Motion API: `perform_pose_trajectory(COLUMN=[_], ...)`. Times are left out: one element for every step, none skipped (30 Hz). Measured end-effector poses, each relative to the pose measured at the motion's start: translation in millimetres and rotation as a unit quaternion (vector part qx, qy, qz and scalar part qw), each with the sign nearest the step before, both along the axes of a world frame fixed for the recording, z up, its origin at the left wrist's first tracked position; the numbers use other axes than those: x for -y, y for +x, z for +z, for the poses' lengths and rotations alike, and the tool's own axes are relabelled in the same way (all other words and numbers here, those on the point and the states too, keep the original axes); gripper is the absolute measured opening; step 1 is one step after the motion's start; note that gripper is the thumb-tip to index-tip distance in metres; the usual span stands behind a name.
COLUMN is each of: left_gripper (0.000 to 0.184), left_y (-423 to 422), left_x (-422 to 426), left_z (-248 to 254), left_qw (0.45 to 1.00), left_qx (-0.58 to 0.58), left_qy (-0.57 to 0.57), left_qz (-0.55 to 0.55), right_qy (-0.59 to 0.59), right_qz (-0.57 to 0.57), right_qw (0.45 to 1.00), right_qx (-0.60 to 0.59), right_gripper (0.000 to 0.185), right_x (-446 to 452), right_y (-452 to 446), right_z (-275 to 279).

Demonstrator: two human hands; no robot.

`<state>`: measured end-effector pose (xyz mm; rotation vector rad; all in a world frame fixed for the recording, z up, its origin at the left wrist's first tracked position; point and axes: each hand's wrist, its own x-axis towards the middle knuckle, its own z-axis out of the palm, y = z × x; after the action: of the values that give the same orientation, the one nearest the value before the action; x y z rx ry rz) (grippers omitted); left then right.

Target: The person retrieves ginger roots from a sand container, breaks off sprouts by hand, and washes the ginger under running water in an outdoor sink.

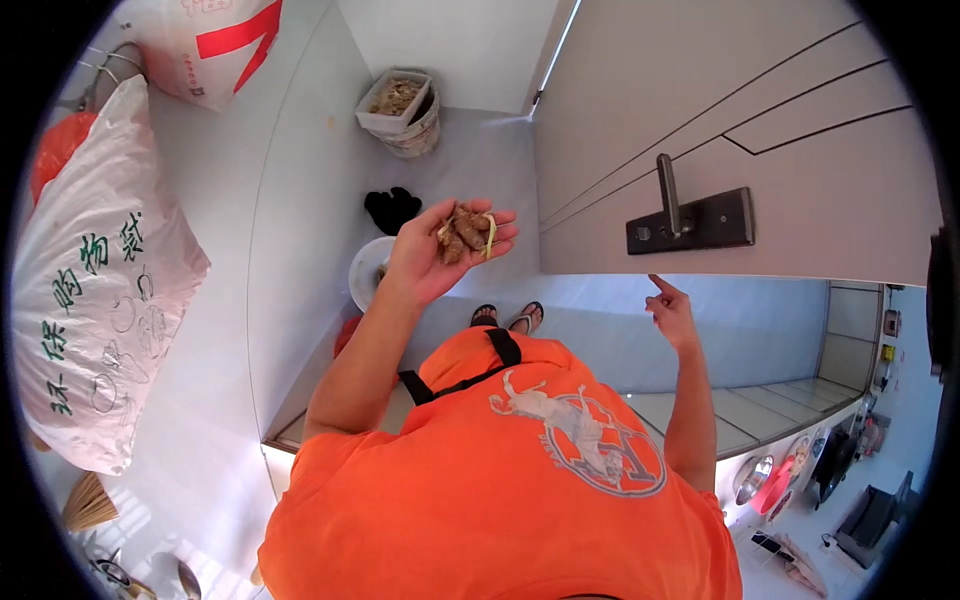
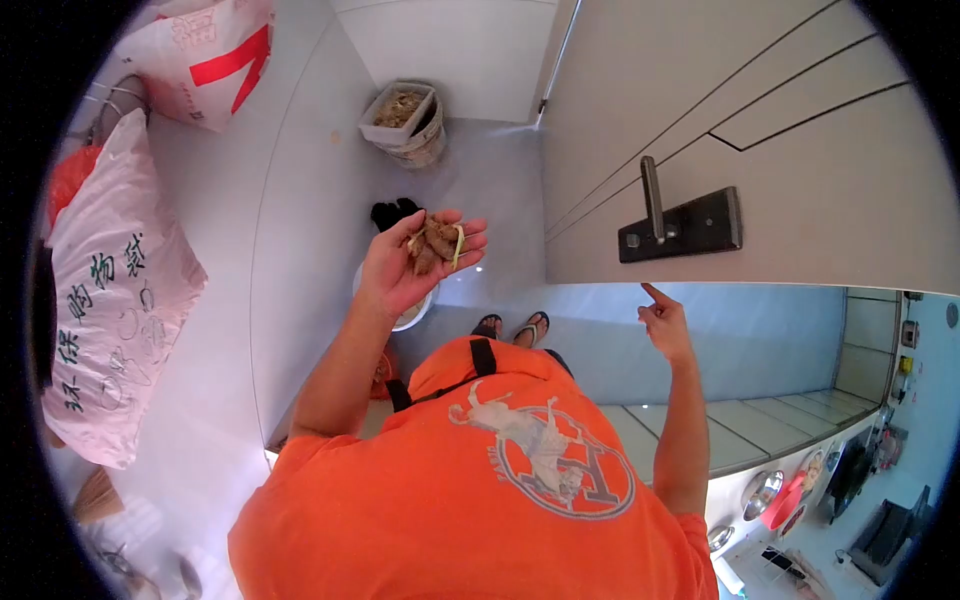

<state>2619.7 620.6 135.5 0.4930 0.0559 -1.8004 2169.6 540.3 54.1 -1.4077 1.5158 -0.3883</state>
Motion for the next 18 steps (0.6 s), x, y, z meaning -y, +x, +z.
perform_pose_trajectory(left_gripper=[0.044, 0.044, 0.044, 0.044, 0.043, 0.043, 0.043, 0.042, 0.042, 0.043, 0.044, 0.044, 0.044, 0.045, 0.045, 0.046, 0.046, 0.047], left_y=[0.2, 0.9, 0.9, 1.3, 0.2, -1.9, -5.4, -9.6, -13.1, -18.2, -24.7, -28.4, -32.1, -34.8, -40.4, -46.7, -56.0, -59.5], left_x=[-2.1, -4.8, -8.1, -11.4, -16.1, -24.5, -28.0, -32.5, -43.1, -50.0, -52.8, -58.1, -62.7, -71.1, -72.8, -72.7, -75.9, -79.3], left_z=[-0.6, -0.9, -1.9, -4.3, -8.0, -16.5, -27.0, -34.8, -38.3, -38.4, -36.3, -33.8, -31.1, -33.3, -35.0, -30.6, -27.1, -29.6], left_qw=[1.000, 1.000, 1.000, 0.999, 0.999, 0.998, 0.997, 0.996, 0.995, 0.993, 0.992, 0.988, 0.982, 0.979, 0.976, 0.971, 0.967, 0.967], left_qx=[0.001, 0.002, 0.004, 0.007, 0.009, 0.006, 0.004, 0.006, 0.010, 0.013, 0.018, 0.052, 0.090, 0.102, 0.115, 0.124, 0.132, 0.131], left_qy=[0.009, 0.017, 0.027, 0.035, 0.042, 0.062, 0.073, 0.083, 0.101, 0.112, 0.123, 0.146, 0.167, 0.175, 0.184, 0.202, 0.219, 0.217], left_qz=[0.001, 0.003, 0.005, 0.004, -0.001, 0.001, -0.005, -0.011, -0.017, -0.019, -0.022, -0.022, -0.022, -0.023, -0.021, -0.015, -0.004, -0.013], right_qy=[0.005, 0.009, 0.020, 0.028, 0.036, 0.049, 0.051, 0.049, 0.056, 0.044, 0.033, 0.036, 0.046, 0.055, 0.046, 0.038, 0.044, 0.051], right_qz=[-0.001, -0.003, -0.007, -0.016, -0.027, -0.028, -0.037, -0.047, -0.051, -0.047, -0.039, -0.026, -0.042, -0.033, -0.031, -0.027, -0.027, -0.025], right_qw=[1.000, 1.000, 1.000, 0.999, 0.999, 0.998, 0.998, 0.997, 0.996, 0.996, 0.997, 0.997, 0.993, 0.993, 0.993, 0.991, 0.991, 0.990], right_qx=[-0.003, -0.005, 0.000, 0.005, 0.010, 0.020, 0.032, 0.044, 0.054, 0.061, 0.059, 0.068, 0.101, 0.097, 0.109, 0.123, 0.127, 0.128], right_gripper=[0.047, 0.044, 0.043, 0.041, 0.040, 0.038, 0.035, 0.033, 0.030, 0.029, 0.030, 0.028, 0.028, 0.029, 0.029, 0.029, 0.029, 0.029], right_x=[-0.9, -1.2, -1.2, -0.5, -2.1, -7.1, -8.8, -7.8, -9.7, -8.1, -6.4, -6.2, -2.9, -1.7, 1.3, 4.3, 5.1, 7.3], right_y=[5.5, 10.9, 13.5, 15.0, 14.6, 14.4, 13.8, 12.7, 13.5, 11.5, 8.5, 13.0, 13.4, 13.6, 12.4, 14.1, 12.5, 13.2], right_z=[2.9, 4.6, 5.3, 5.9, 7.1, 8.4, 9.5, 11.3, 13.8, 16.9, 13.7, 17.5, 14.7, 13.1, 7.7, 4.1, 4.7, 5.1])
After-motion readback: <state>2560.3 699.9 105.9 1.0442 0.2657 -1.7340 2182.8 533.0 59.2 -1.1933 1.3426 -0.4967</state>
